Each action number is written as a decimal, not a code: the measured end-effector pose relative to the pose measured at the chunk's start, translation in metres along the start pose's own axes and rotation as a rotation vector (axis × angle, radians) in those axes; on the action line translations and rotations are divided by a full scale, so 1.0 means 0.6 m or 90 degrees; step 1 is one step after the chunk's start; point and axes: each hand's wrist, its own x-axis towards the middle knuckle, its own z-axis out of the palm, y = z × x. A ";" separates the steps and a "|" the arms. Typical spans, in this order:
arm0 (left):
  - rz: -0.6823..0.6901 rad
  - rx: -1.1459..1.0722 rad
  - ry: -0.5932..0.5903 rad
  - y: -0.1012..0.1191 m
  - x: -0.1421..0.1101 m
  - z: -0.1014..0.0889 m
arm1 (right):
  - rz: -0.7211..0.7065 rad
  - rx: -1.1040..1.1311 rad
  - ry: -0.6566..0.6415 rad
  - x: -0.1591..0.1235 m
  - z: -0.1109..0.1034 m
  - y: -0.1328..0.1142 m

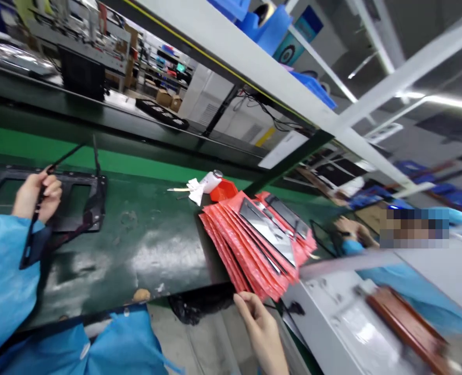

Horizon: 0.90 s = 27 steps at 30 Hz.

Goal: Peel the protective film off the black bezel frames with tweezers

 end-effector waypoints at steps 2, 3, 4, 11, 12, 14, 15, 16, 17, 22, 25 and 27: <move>-0.017 -0.005 -0.011 0.002 0.001 0.001 | 0.009 -0.052 0.028 -0.006 0.008 0.042; -0.023 -0.006 -0.013 0.003 0.002 0.002 | 0.014 -0.096 0.058 -0.006 0.014 0.060; -0.028 -0.007 -0.013 0.003 0.002 0.002 | 0.025 -0.117 0.079 -0.003 0.022 0.076; -0.017 -0.003 0.019 0.000 0.004 -0.002 | 0.035 -0.188 0.087 0.005 0.062 0.103; -0.014 -0.002 0.020 0.000 0.004 -0.003 | 0.034 -0.195 0.085 0.002 0.063 0.101; -0.009 -0.004 0.023 0.000 0.005 -0.004 | 0.031 -0.216 0.076 -0.003 0.060 0.093; -0.006 -0.005 0.025 -0.001 0.005 -0.005 | 0.027 -0.229 0.071 -0.004 0.058 0.087; -0.003 -0.006 0.027 -0.001 0.005 -0.005 | 0.018 -0.239 0.063 -0.002 0.057 0.076; -0.001 -0.008 0.030 -0.002 0.005 -0.006 | 0.001 -0.243 0.056 0.001 0.057 0.062; 0.015 -0.015 0.053 -0.009 0.008 -0.012 | -0.205 -0.141 -0.012 0.055 0.098 -0.084; 0.024 -0.020 0.061 -0.012 0.009 -0.017 | -0.352 -0.091 -0.158 0.100 0.175 -0.194; 0.027 -0.024 0.064 -0.012 0.010 -0.020 | -0.425 -0.092 -0.261 0.130 0.241 -0.251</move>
